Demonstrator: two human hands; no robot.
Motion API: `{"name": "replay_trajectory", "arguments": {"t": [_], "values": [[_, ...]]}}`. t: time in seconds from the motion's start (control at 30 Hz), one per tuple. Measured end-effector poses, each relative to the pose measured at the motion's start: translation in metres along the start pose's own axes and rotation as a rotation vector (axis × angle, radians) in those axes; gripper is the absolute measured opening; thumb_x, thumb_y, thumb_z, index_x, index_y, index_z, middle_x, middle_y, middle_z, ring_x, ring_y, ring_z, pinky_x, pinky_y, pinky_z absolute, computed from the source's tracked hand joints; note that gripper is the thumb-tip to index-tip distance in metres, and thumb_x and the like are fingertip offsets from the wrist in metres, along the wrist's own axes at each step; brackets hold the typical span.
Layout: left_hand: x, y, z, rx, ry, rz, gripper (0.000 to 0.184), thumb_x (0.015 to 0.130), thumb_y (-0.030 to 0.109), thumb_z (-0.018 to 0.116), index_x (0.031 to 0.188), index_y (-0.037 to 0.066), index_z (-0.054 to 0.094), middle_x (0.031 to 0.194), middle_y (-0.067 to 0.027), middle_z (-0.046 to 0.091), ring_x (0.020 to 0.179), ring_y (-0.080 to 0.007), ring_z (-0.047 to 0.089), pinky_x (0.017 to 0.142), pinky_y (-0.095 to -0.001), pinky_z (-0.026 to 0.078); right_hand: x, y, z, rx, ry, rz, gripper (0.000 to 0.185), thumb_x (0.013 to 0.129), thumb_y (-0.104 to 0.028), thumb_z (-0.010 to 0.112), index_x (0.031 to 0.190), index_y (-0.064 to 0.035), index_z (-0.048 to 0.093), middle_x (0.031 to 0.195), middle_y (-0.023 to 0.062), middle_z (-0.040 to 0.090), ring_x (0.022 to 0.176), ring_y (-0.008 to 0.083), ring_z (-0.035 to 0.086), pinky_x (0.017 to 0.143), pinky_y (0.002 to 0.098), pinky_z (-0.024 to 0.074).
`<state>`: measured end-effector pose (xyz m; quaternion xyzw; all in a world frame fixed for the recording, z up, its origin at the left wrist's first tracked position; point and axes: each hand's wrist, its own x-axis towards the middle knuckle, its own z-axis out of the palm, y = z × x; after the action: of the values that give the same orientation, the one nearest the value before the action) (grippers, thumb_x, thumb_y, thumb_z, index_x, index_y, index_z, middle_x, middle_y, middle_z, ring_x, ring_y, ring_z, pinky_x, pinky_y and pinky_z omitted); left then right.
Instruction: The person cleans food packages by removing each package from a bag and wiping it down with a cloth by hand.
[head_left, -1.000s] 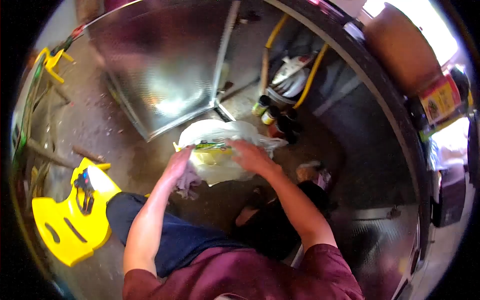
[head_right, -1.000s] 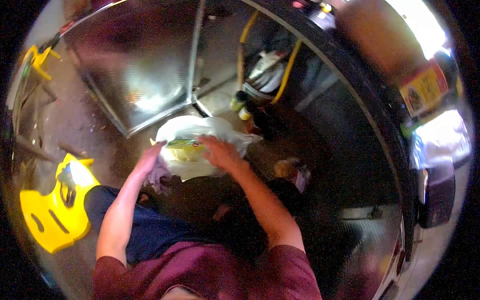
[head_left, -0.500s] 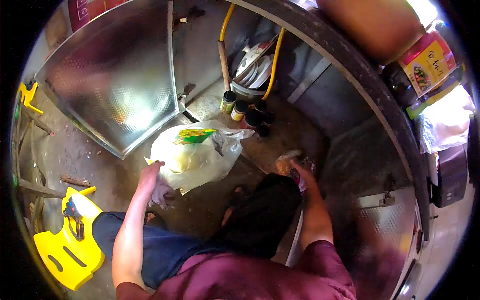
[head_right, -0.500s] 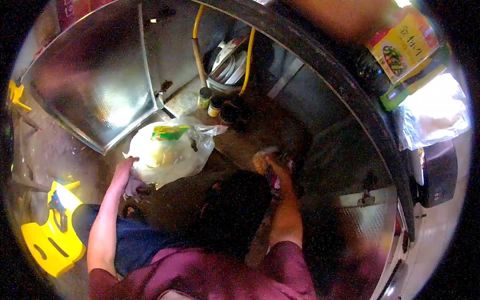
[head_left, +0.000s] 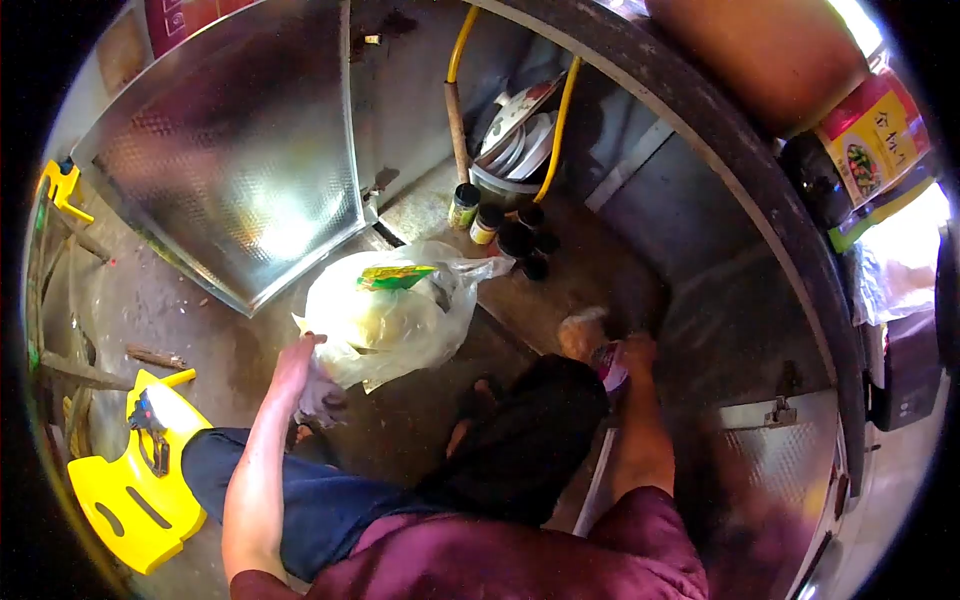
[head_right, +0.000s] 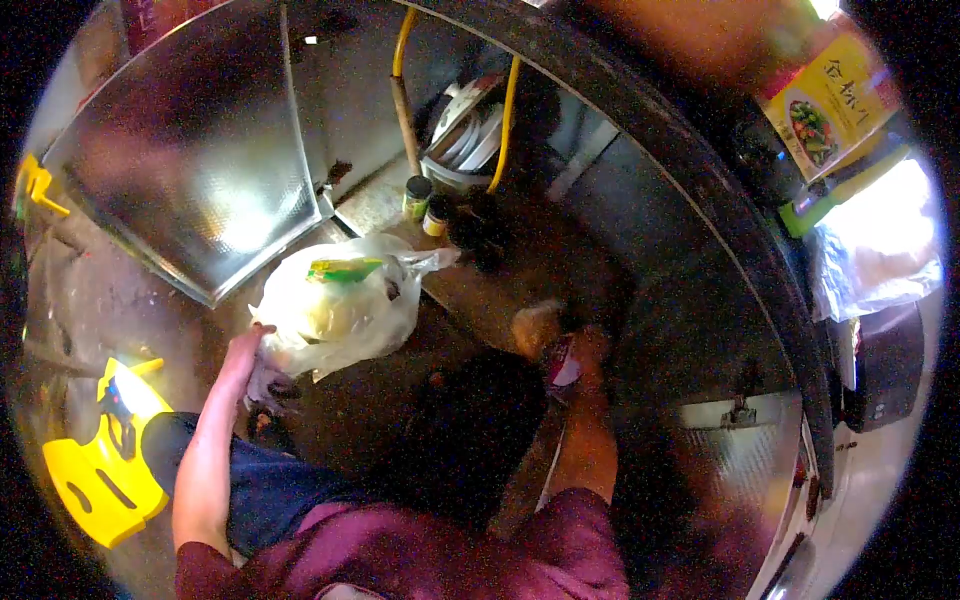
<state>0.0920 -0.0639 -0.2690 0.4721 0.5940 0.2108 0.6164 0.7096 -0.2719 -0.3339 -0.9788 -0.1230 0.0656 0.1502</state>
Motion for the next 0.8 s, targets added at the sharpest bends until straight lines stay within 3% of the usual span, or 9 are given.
{"name": "replay_trajectory", "arguments": {"t": [0.1, 0.2, 0.3, 0.4, 0.5, 0.6, 0.7, 0.73, 0.8], "values": [[0.013, -0.014, -0.006, 0.077, 0.01, 0.038, 0.045, 0.093, 0.034, 0.039, 0.115, 0.001, 0.061, 0.11, -0.015, 0.061, 0.08, -0.0227, 0.061, 0.076, -0.035, 0.048, 0.042, 0.041, 0.003, 0.21, -0.023, 0.065, 0.038, 0.083, -0.045, 0.057, 0.106, -0.0141, 0.056, 0.106, 0.0072, 0.059, 0.096, 0.0244, 0.057, 0.067, 0.0415, 0.046], [0.031, -0.036, -0.011, 0.086, 0.027, 0.142, 0.043, 0.096, 0.035, 0.04, 0.116, 0.004, 0.061, 0.097, -0.0168, 0.061, 0.066, -0.0206, 0.059, 0.063, -0.0337, 0.049, 0.093, 0.093, 0.02, 0.815, -0.15, 0.067, 0.032, 0.084, -0.044, 0.055, 0.099, -0.0161, 0.06, 0.098, 0.005, 0.063, 0.088, 0.0231, 0.061, 0.06, 0.0415, 0.0473], [0.011, -0.01, -0.002, 0.055, 0.027, 0.086, 0.043, 0.096, 0.034, 0.04, 0.116, 0.004, 0.061, 0.097, -0.018, 0.061, 0.065, -0.0205, 0.059, 0.062, -0.034, 0.05, -0.014, 0.023, -0.064, 1.17, -0.333, -0.122, 0.035, 0.086, -0.045, 0.054, 0.107, -0.017, 0.057, 0.116, 0.0041, 0.059, 0.104, 0.0243, 0.056, 0.071, 0.0431, 0.0459], [0.013, -0.011, -0.002, 0.083, 0.024, 0.114, 0.043, 0.096, 0.034, 0.039, 0.117, 0.004, 0.062, 0.098, -0.0192, 0.062, 0.065, -0.0209, 0.059, 0.064, -0.0334, 0.05, -0.02, 0.009, -0.075, 1.283, -0.516, -0.21, 0.034, 0.088, -0.042, 0.053, 0.111, -0.0157, 0.055, 0.127, 0.003, 0.054, 0.114, 0.0251, 0.051, 0.081, 0.0421, 0.043], [0.015, -0.015, -0.006, 0.156, 0.03, 0.238, 0.043, 0.096, 0.034, 0.039, 0.116, 0.004, 0.063, 0.101, -0.0188, 0.062, 0.067, -0.0218, 0.06, 0.065, -0.0334, 0.049, -0.037, -0.021, -0.072, 0.88, -0.376, -0.15, 0.037, 0.09, -0.037, 0.052, 0.117, -0.0114, 0.054, 0.129, 0.0056, 0.054, 0.115, 0.0273, 0.051, 0.083, 0.0408, 0.044], [-0.014, 0.024, 0.0, -0.048, -0.027, -0.11, 0.041, 0.092, 0.03, 0.042, 0.114, 0.001, 0.062, 0.121, -0.0181, 0.059, 0.111, -0.027, 0.055, 0.094, -0.0338, 0.04, -0.024, -0.027, -0.027, 0.365, -0.261, -0.26, 0.047, 0.088, -0.035, 0.055, 0.126, -0.0088, 0.048, 0.124, 0.0116, 0.056, 0.115, 0.0298, 0.053, 0.089, 0.0392, 0.0432], [0.007, -0.008, -0.006, 0.182, 0.022, 0.196, 0.04, 0.092, 0.029, 0.044, 0.112, 0.0, 0.063, 0.118, -0.0175, 0.061, 0.107, -0.0249, 0.057, 0.093, -0.0325, 0.04, -0.003, -0.007, 0.034, -0.029, -0.108, -0.618, 0.059, 0.087, -0.034, 0.058, 0.136, -0.0062, 0.041, 0.12, 0.0177, 0.058, 0.114, 0.0324, 0.054, 0.095, 0.0377, 0.0423], [0.008, -0.012, -0.006, 0.164, 0.026, 0.191, 0.042, 0.092, 0.031, 0.043, 0.112, 0.001, 0.063, 0.115, -0.0176, 0.062, 0.104, -0.0246, 0.057, 0.091, -0.0334, 0.041, -0.04, -0.024, 0.023, -0.155, 0.011, -0.672, 0.061, 0.086, -0.034, 0.059, 0.136, -0.0056, 0.039, 0.117, 0.0194, 0.06, 0.113, 0.0333, 0.055, 0.096, 0.0389, 0.0423], [0.004, -0.011, -0.006, 0.125, 0.054, 0.178, 0.044, 0.093, 0.036, 0.042, 0.113, 0.004, 0.064, 0.109, -0.0178, 0.063, 0.097, -0.024, 0.058, 0.087, -0.0352, 0.043, -0.084, -0.057, -0.014, -0.282, -0.114, -0.616, 0.064, 0.083, -0.029, 0.061, 0.137, -0.005, 0.037, 0.105, 0.0214, 0.064, 0.103, 0.0384, 0.06, 0.088, 0.0451, 0.0474]]}}
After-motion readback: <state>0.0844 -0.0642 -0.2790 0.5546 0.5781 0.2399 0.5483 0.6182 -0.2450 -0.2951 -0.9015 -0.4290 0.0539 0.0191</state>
